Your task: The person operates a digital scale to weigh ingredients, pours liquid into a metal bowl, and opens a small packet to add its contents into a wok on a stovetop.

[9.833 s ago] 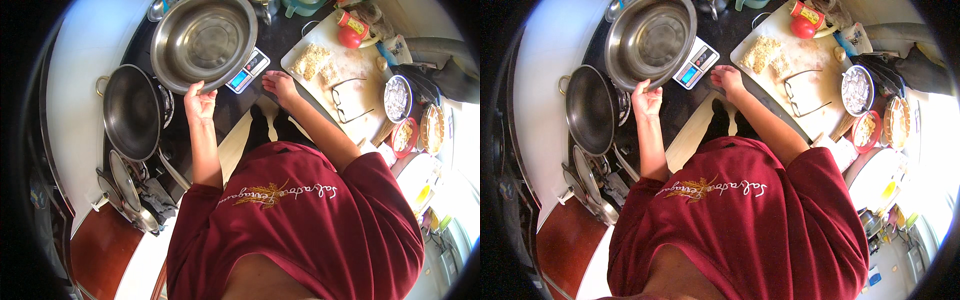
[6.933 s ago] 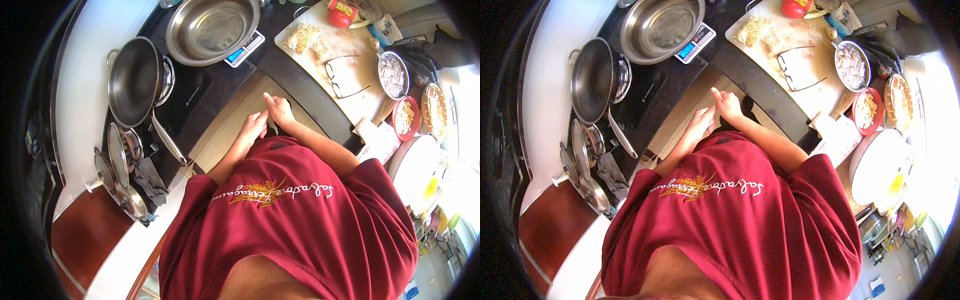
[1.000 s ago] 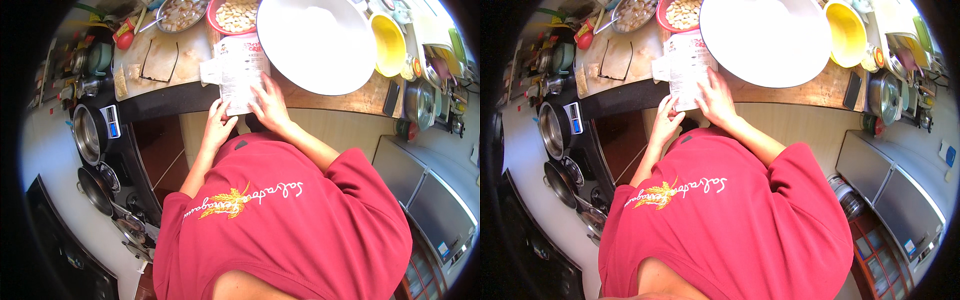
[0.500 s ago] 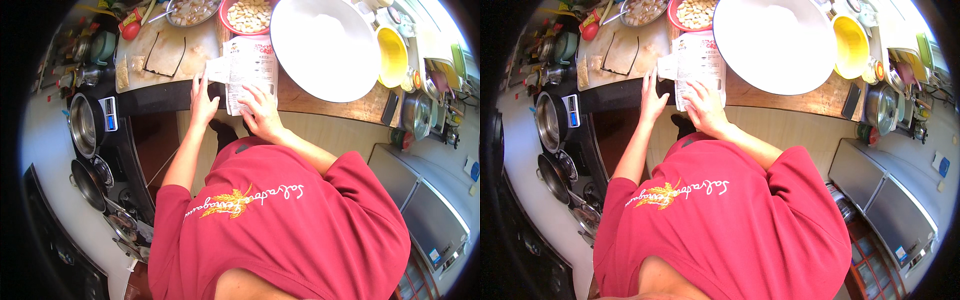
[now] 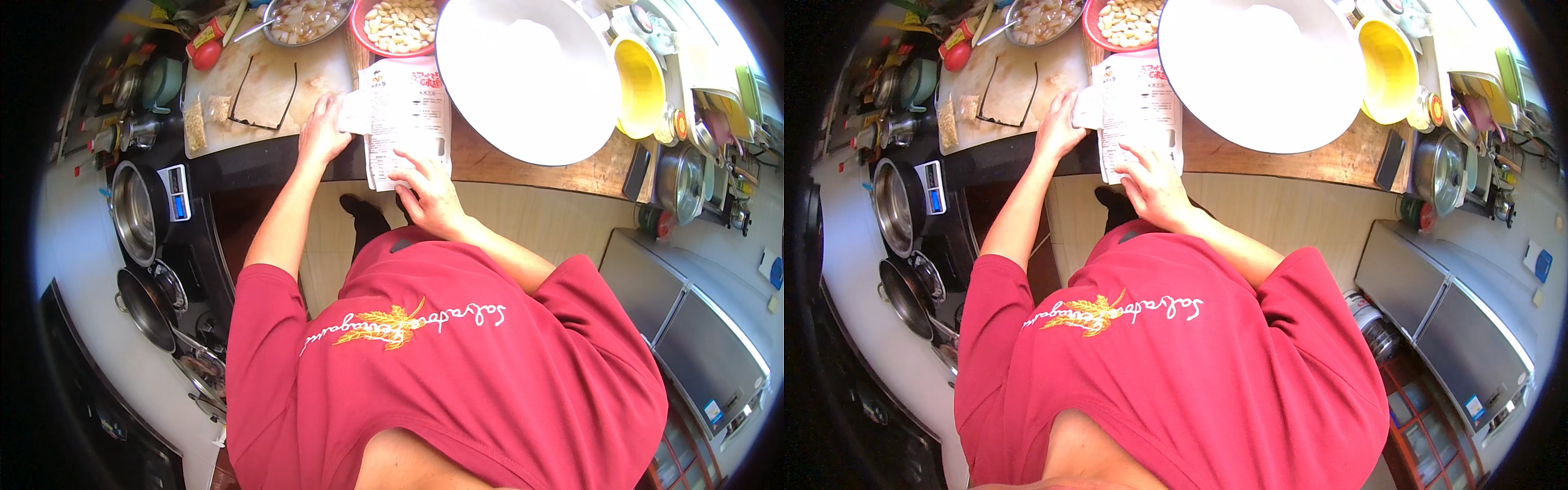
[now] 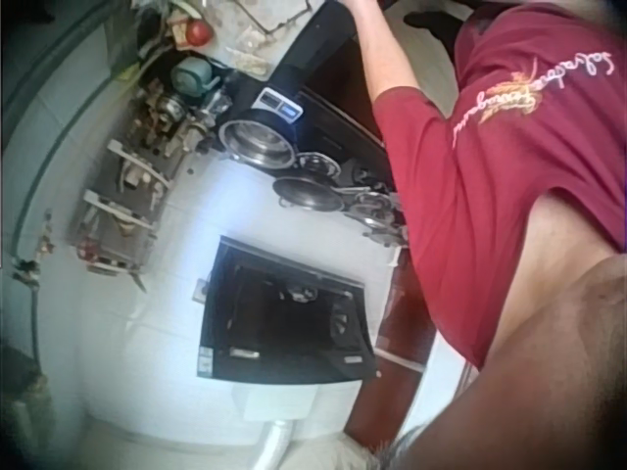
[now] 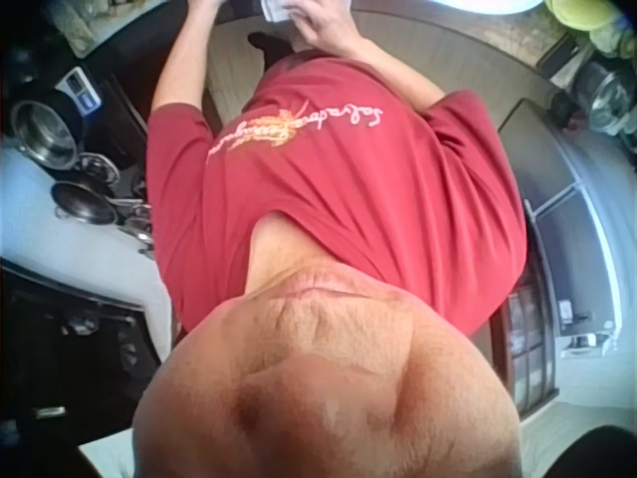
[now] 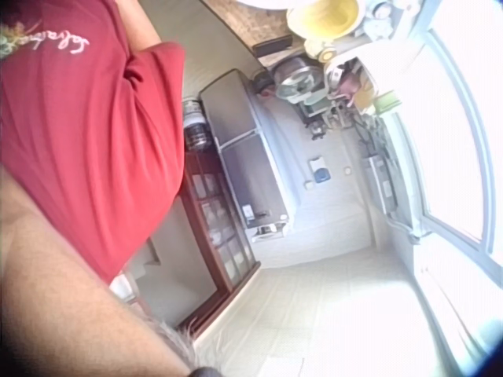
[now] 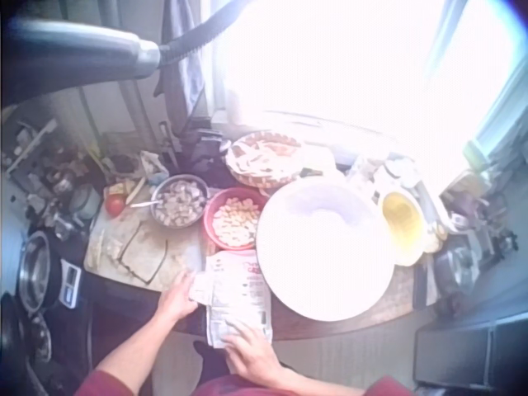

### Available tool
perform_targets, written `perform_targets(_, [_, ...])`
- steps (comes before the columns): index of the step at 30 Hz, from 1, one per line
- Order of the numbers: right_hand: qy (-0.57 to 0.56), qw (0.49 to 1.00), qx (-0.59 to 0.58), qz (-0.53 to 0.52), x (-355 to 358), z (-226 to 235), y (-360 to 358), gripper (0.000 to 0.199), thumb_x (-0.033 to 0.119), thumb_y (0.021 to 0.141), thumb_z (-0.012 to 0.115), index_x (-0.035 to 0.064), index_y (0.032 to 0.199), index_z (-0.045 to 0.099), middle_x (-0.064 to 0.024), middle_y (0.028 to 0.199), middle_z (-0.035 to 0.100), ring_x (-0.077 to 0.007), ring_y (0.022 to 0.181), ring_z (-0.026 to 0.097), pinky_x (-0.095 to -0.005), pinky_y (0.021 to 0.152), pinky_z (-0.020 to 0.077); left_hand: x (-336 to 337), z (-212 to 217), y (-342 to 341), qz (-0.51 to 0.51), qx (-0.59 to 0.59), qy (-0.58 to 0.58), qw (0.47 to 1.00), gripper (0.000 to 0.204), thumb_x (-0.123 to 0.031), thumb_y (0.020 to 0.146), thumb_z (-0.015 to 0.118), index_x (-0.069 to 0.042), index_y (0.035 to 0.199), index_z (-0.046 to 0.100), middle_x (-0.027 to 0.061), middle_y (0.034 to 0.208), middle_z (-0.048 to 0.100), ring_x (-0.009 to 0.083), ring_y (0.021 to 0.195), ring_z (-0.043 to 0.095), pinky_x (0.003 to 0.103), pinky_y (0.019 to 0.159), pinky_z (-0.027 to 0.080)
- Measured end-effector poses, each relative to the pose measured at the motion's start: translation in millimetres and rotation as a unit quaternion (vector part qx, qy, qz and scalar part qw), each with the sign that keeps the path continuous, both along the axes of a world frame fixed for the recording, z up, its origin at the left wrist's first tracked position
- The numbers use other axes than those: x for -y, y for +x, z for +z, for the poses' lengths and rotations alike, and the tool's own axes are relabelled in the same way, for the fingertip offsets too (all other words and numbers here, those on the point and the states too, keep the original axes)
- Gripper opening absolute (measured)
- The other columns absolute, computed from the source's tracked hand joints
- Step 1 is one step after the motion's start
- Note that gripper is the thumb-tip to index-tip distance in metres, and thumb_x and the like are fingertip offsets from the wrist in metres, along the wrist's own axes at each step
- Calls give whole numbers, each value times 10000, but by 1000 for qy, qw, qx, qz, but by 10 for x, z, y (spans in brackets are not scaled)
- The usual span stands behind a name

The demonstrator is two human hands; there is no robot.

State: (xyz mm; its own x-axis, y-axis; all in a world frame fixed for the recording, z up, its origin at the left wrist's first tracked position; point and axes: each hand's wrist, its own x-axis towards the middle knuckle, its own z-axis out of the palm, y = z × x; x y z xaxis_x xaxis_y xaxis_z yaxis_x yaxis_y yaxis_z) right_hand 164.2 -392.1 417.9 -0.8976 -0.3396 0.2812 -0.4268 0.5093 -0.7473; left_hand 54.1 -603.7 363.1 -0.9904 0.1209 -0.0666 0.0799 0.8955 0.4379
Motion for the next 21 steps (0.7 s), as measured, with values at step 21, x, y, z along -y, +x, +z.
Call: perform_targets(21, [-51, 986, 102, 121, 184, 25, 49, 100, 92, 789, 582, 56, 881, 595, -115, 732, 607, -261, 662, 605, -334, 597, 472, 57, -328, 1459, 235, 138, 410, 870, 428, -145, 789, 634, -9, 1173, 504, 72, 1047, 582, 132, 914, 548, 263, 790, 442])
